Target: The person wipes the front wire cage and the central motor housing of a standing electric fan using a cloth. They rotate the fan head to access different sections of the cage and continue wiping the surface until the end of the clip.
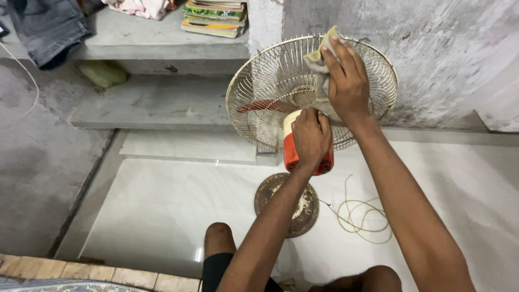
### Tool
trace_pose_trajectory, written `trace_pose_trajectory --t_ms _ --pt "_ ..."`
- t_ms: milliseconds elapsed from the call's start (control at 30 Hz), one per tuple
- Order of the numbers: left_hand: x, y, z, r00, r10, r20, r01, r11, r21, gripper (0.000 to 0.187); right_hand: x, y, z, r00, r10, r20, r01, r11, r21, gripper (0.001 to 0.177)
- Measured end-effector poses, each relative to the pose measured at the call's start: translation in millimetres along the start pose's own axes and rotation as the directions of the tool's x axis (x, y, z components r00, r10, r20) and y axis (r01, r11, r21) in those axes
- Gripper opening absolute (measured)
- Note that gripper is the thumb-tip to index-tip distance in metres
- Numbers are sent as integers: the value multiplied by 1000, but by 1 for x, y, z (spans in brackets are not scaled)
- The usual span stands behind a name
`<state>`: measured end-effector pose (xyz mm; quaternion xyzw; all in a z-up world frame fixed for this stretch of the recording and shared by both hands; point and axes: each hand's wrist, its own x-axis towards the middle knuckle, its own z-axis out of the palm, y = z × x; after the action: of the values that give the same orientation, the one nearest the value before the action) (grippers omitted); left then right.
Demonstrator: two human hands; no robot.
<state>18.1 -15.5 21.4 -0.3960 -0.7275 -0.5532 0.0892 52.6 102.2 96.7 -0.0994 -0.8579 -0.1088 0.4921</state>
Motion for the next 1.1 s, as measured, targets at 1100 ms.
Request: trace_pose_trajectory --t_ms 1100 --pt "-1 6 -6 974 -158 -163 129 976 -176 31 -40 -7 35 980 -161 117 171 982 -79 49"
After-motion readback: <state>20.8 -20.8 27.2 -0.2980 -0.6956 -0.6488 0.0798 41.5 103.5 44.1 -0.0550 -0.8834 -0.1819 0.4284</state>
